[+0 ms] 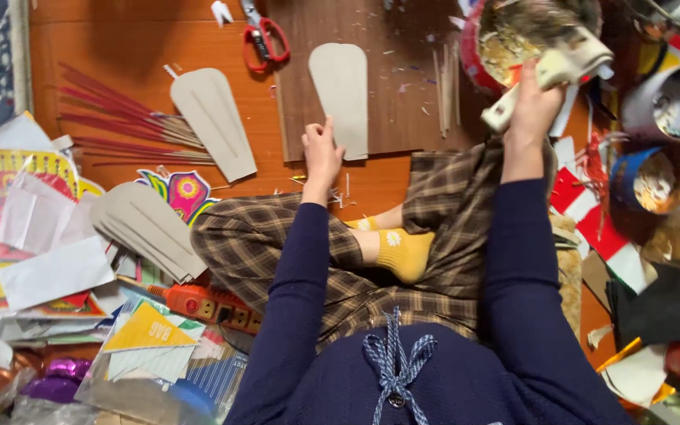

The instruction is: Assemble decorative hand fans and butterfly ornaments using cardboard, sticks, and hot glue.

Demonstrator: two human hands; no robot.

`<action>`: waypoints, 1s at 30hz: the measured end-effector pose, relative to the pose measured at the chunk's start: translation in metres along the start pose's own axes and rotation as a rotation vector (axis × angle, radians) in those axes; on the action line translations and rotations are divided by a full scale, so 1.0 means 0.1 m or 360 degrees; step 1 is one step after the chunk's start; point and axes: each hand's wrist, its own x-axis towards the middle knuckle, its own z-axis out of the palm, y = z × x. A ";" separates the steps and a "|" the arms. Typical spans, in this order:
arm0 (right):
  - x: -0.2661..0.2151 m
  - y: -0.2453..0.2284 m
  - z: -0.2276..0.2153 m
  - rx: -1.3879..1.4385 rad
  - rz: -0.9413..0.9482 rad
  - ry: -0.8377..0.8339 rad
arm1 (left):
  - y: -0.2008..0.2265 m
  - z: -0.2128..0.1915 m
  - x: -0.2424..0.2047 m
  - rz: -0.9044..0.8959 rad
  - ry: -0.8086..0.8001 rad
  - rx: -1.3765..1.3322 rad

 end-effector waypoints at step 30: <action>-0.24 1.53 0.35 -0.1658 -0.0396 -0.0622 | 0.03 -0.09 0.04 0.0156 0.0447 -0.0300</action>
